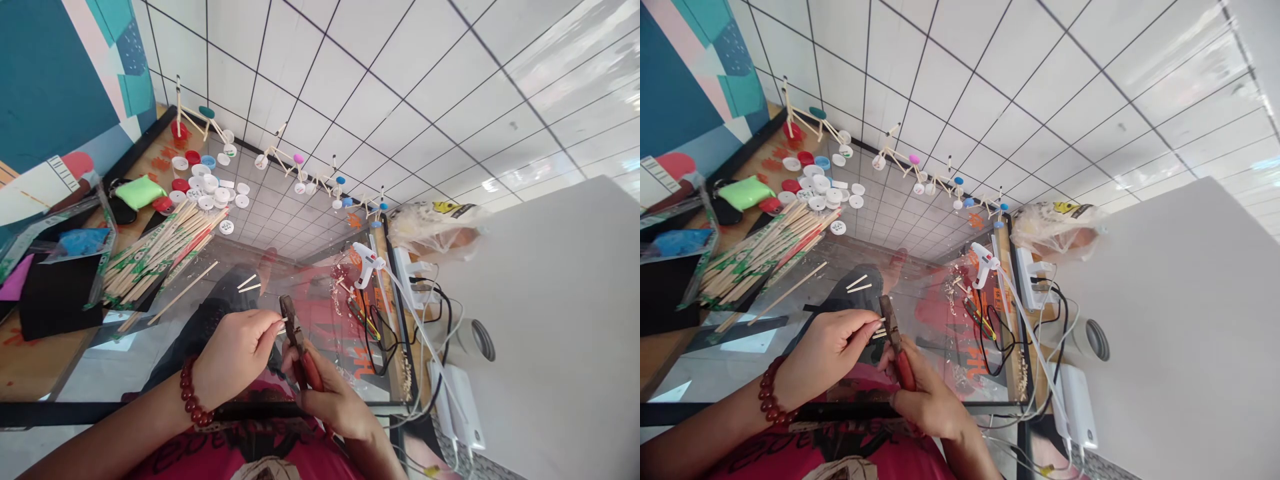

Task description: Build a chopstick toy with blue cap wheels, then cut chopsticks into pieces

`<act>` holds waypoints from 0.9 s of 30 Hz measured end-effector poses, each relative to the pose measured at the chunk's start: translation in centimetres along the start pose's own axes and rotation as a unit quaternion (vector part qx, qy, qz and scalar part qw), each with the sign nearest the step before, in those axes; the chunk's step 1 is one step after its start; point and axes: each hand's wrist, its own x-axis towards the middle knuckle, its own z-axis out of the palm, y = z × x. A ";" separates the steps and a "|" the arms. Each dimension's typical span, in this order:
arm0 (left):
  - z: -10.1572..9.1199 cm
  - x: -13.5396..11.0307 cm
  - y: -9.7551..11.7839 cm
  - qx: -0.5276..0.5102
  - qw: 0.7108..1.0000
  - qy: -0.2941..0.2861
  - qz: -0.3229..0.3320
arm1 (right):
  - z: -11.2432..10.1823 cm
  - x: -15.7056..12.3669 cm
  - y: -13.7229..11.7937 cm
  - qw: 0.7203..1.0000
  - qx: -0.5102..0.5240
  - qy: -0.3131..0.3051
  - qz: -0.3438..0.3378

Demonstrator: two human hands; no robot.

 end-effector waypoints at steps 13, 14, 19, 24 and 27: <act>0.7 0.1 -0.4 -0.035 0.999 0.014 -0.020 | 0.6 0.5 0.3 0.983 -0.170 0.058 -0.039; 0.8 0.1 -0.5 -0.030 0.999 0.009 -0.021 | 0.7 0.6 0.3 0.979 -0.187 0.067 -0.042; 1.3 0.2 -0.8 -0.039 0.998 -0.017 -0.048 | 0.8 0.6 0.3 0.973 -0.209 0.082 -0.059; 1.1 0.4 -0.3 -0.190 0.972 -0.041 -0.134 | 0.7 0.6 0.3 0.973 -0.205 0.086 -0.065; 0.8 0.7 -0.3 -0.302 0.934 -0.067 -0.181 | 0.8 0.7 0.1 0.974 -0.200 0.075 -0.075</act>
